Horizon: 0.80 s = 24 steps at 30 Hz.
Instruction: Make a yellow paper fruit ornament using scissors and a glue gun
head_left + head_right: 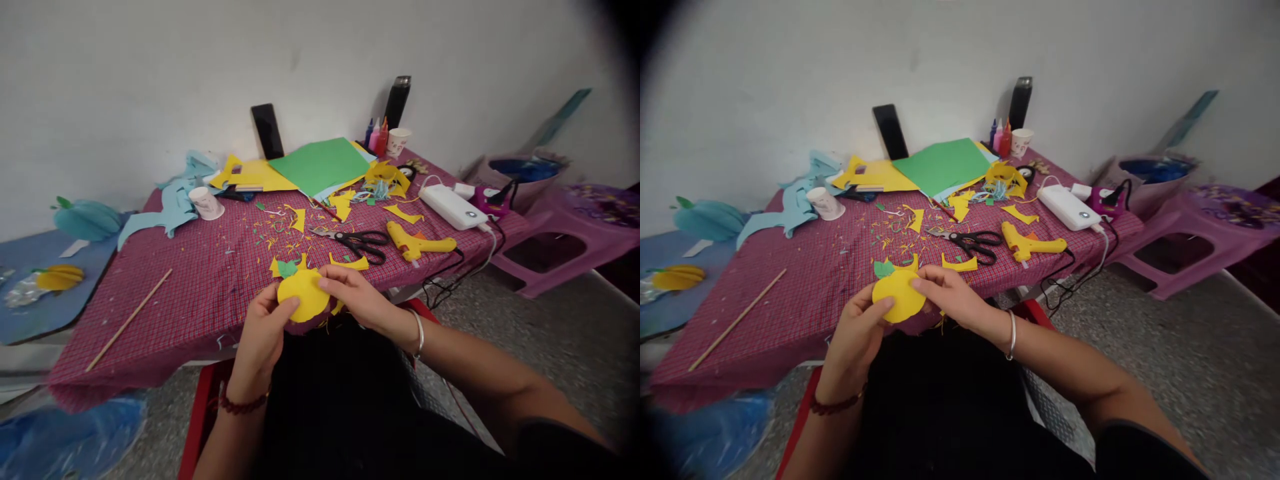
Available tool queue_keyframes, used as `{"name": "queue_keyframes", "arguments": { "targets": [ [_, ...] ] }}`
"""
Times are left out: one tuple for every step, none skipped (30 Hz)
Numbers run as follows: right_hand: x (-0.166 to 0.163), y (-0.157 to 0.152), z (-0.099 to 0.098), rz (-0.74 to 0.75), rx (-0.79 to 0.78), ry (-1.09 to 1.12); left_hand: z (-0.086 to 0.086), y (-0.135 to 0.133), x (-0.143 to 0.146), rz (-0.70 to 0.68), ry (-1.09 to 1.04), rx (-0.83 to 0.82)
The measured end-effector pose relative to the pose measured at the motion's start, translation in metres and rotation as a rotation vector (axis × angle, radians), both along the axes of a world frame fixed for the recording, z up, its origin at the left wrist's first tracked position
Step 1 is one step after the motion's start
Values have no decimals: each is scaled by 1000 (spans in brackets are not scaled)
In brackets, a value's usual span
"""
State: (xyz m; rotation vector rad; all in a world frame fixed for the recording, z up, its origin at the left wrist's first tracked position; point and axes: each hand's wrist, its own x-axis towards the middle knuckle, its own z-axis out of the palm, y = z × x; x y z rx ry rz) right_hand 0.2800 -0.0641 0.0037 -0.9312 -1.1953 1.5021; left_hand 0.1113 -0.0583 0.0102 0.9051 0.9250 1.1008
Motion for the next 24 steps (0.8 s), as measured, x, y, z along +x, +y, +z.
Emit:
{"name": "queue_keyframes", "arguments": {
  "targets": [
    [0, 1, -2, 24, -30, 33, 1, 2, 0, 6, -17, -31],
    [0, 2, -4, 40, -53, 60, 1, 3, -1, 5, -31, -54],
    [0, 2, -6, 50, -70, 80, 1, 4, -1, -2, -39, -70],
    [0, 3, -8, 52, -79, 94, 1, 5, -2, -7, -43, -80],
    [-1, 3, -9, 51, -82, 104, 1, 6, -2, -12, -45, -85],
    [-1, 4, -10, 49, -82, 108, 1, 6, -3, -14, -45, -82],
    [-1, 4, -10, 50, -79, 105, 0, 5, -3, -14, -43, -69],
    [-1, 4, -9, 54, -72, 91, -1, 5, -3, -15, -37, -48],
    [-1, 4, -8, 58, -57, 69, -2, 4, -3, -20, -29, -21],
    [-1, 4, -6, 57, -31, 42, -3, 3, -3, -25, -19, 9],
    [-1, 3, -5, 53, 6, 10, -4, 3, -3, -31, -9, 35],
    [-1, 3, -3, 45, 53, -29, -6, 2, -2, -37, 0, 53],
    [-1, 3, -2, 34, 105, -72, -7, 1, -2, -41, 11, 63],
    [-1, 2, -1, 20, 161, -118, -8, 1, -1, -39, 23, 71],
    [-1, 1, -1, 4, 217, -165, -9, 0, -1, -31, 33, 82],
    [-1, 1, 0, -12, 273, -209, -10, 0, 0, -19, 40, 97],
    [-1, 0, 1, -29, 331, -249, -11, 0, 0, -10, 43, 115],
    [-1, -1, 2, -47, 390, -283, -12, 0, 0, -5, 45, 137],
    [-1, -2, 2, -61, 448, -315, -13, -1, 0, -6, 46, 161],
    [0, -3, 3, -68, 503, -345, -14, -1, -1, -11, 53, 190],
    [0, -4, 4, -73, 554, -372, -15, -1, -1, -16, 68, 228],
    [1, -4, 5, -80, 606, -398, -15, -2, -2, -16, 91, 278],
    [2, -5, 6, -85, 659, -424, -14, -2, -3, -14, 120, 337],
    [3, -6, 7, -90, 711, -453, -13, -2, -5, -12, 155, 403]
  ]
}}
